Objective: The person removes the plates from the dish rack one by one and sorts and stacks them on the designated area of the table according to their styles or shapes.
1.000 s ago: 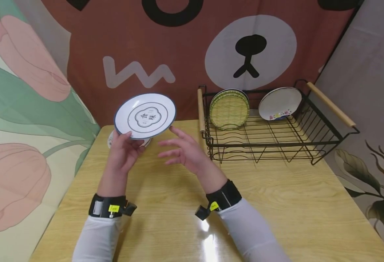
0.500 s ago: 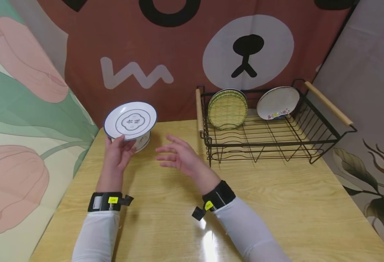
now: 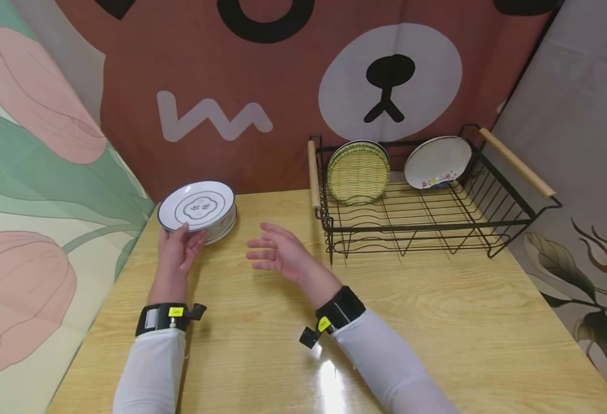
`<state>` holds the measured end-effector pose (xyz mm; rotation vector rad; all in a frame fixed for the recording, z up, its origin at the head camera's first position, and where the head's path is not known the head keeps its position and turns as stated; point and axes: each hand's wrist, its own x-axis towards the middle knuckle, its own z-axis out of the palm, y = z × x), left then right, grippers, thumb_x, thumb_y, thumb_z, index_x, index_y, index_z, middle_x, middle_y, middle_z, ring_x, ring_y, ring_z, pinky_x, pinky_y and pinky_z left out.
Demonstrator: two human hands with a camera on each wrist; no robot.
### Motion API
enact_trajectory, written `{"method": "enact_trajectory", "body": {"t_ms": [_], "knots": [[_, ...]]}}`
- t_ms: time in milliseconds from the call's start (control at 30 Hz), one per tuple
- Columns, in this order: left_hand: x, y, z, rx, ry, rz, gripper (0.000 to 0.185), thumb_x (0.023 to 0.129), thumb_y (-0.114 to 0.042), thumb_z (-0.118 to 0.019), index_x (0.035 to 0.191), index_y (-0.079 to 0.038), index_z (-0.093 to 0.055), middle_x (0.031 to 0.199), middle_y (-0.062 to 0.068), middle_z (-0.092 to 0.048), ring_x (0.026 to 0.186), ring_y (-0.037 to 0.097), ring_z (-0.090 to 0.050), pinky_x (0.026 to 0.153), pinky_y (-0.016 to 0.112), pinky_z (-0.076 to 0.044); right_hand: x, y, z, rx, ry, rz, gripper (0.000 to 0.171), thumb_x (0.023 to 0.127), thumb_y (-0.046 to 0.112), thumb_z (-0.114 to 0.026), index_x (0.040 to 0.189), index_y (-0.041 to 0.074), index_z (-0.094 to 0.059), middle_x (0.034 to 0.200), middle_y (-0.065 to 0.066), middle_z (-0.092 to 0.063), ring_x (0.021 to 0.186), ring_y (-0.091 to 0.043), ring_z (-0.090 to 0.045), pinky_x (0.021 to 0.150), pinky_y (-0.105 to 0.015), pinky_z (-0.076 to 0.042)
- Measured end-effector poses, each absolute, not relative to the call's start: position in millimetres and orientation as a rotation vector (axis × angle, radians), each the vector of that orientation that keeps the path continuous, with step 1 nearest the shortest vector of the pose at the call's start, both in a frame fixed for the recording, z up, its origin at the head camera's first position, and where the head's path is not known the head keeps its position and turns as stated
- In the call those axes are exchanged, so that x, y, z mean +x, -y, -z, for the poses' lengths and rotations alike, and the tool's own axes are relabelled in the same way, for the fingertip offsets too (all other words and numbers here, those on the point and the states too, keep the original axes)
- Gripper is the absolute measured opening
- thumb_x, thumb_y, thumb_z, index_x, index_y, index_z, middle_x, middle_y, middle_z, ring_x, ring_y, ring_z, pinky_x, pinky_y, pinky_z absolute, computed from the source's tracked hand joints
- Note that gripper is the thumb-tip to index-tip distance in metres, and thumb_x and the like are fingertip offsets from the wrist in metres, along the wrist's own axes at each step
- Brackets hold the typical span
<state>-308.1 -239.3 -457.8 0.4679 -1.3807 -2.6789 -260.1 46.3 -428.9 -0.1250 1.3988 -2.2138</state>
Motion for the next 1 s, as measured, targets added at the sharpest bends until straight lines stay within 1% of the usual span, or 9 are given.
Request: {"method": "enact_trajectory", "body": {"t_ms": [67, 333, 500, 733, 800, 933, 1000], "knots": [[-308, 243, 460, 0.519, 1.395, 2.671, 0.071, 0.104, -0.019, -0.061, 0.159, -0.044, -0.024, 0.118, 0.010, -0.073, 0.081, 0.020, -0.078, 0.062, 0.024, -0.057, -260, -45, 430, -0.126, -1.408, 2.205, 0.057, 0.107, 0.022, -0.044, 0.162, 0.015, -0.028, 0.149, -0.027, -0.053, 0.136, -0.048, -0.054, 0.104, -0.049, -0.054], [-309, 251, 465, 0.638, 1.412, 2.674, 0.076, 0.102, -0.020, -0.063, 0.160, -0.046, -0.021, 0.113, 0.009, -0.076, 0.081, 0.020, -0.079, 0.059, 0.024, -0.057, -260, -42, 437, -0.116, -1.437, 2.189, 0.057, 0.107, 0.021, -0.043, 0.162, 0.015, -0.028, 0.149, -0.027, -0.053, 0.123, -0.039, -0.067, 0.096, -0.045, -0.059], [-311, 254, 468, 0.674, 1.439, 2.669, 0.077, 0.103, -0.022, -0.064, 0.161, -0.044, -0.019, 0.114, 0.007, -0.076, 0.082, 0.019, -0.079, 0.057, 0.023, -0.055, -261, -42, 439, -0.112, -1.446, 2.186, 0.058, 0.107, 0.021, -0.044, 0.162, 0.015, -0.028, 0.148, -0.027, -0.054, 0.119, -0.037, -0.070, 0.098, -0.047, -0.058], [-312, 255, 469, 0.729, 1.488, 2.634, 0.076, 0.103, -0.022, -0.063, 0.161, -0.043, -0.020, 0.115, 0.007, -0.076, 0.081, 0.018, -0.079, 0.055, 0.022, -0.054, -262, -42, 441, -0.121, -1.432, 2.178, 0.058, 0.108, 0.021, -0.042, 0.163, 0.015, -0.026, 0.154, -0.031, -0.045, 0.113, -0.031, -0.073, 0.096, -0.045, -0.060], [-312, 255, 470, 0.744, 1.504, 2.624, 0.076, 0.103, -0.023, -0.063, 0.161, -0.043, -0.020, 0.117, 0.007, -0.075, 0.081, 0.017, -0.079, 0.054, 0.022, -0.053, -262, -42, 441, -0.122, -1.434, 2.175, 0.058, 0.107, 0.021, -0.042, 0.163, 0.015, -0.026, 0.155, -0.031, -0.045, 0.111, -0.029, -0.074, 0.095, -0.044, -0.060], [-311, 256, 470, 0.766, 1.524, 2.612, 0.077, 0.102, -0.024, -0.064, 0.161, -0.043, -0.019, 0.119, 0.007, -0.074, 0.082, 0.017, -0.079, 0.054, 0.022, -0.053, -261, -43, 442, -0.133, -1.440, 2.171, 0.059, 0.107, 0.021, -0.042, 0.163, 0.014, -0.025, 0.154, -0.031, -0.047, 0.107, -0.027, -0.075, 0.099, -0.048, -0.057], [-311, 257, 470, 0.769, 1.528, 2.615, 0.079, 0.102, -0.023, -0.065, 0.162, -0.044, -0.017, 0.116, 0.006, -0.075, 0.081, 0.017, -0.079, 0.054, 0.022, -0.052, -262, -42, 443, -0.139, -1.443, 2.169, 0.060, 0.107, 0.021, -0.043, 0.164, 0.013, -0.024, 0.153, -0.030, -0.048, 0.107, -0.026, -0.075, 0.103, -0.052, -0.054]]}}
